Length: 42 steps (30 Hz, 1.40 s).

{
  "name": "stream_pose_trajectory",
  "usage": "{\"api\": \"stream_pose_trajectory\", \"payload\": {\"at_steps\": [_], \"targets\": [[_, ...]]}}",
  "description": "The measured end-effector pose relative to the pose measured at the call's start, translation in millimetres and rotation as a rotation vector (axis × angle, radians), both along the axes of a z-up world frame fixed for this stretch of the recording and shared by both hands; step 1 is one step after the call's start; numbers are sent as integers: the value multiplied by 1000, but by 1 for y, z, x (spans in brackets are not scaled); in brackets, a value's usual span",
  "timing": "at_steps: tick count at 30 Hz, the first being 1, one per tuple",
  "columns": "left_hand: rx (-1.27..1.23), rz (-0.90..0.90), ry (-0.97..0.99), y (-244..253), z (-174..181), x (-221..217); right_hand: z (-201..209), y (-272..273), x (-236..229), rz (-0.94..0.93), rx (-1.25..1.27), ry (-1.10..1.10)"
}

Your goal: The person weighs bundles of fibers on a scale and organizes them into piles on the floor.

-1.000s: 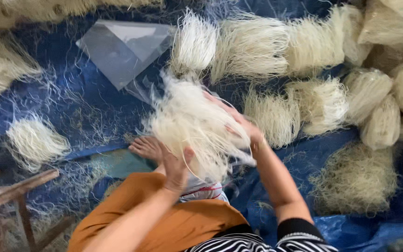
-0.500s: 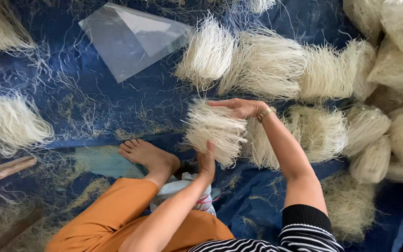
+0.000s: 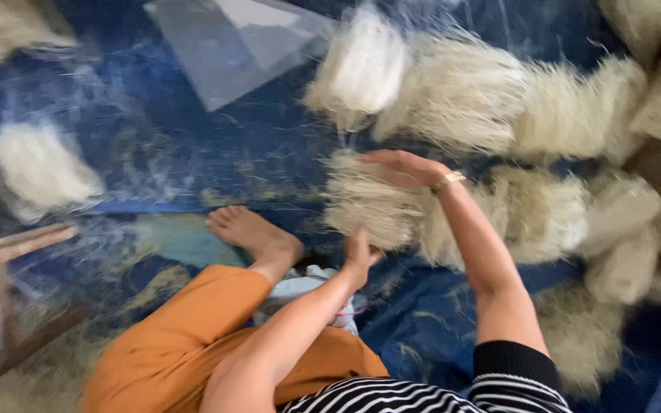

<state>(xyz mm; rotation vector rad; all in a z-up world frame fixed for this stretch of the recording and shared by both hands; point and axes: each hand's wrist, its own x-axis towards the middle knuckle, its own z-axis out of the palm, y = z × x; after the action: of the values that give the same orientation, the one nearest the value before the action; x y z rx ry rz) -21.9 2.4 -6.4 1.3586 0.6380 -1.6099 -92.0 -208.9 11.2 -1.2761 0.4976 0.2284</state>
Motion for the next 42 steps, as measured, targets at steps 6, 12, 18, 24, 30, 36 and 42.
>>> {"api": "stream_pose_trajectory", "payload": {"at_steps": [6,12,18,24,30,36,42], "targets": [[285,-400,-390,-15,2,13,25,-7,9,178,-612,53],[376,-531,-307,-29,96,54,77,0,16,-29,-689,421],[-430,-639,-394,36,276,168,104,39,105,-33,-801,1],[-666,21,-830,89,276,260,68,94,246,159,-709,-140],[294,303,-1048,96,93,399,23,138,375,170,-742,-143],[416,373,-936,104,41,486,-33,174,490,56,-242,16],[374,73,-1218,98,26,520,-39,229,559,-124,-543,-1]]}}
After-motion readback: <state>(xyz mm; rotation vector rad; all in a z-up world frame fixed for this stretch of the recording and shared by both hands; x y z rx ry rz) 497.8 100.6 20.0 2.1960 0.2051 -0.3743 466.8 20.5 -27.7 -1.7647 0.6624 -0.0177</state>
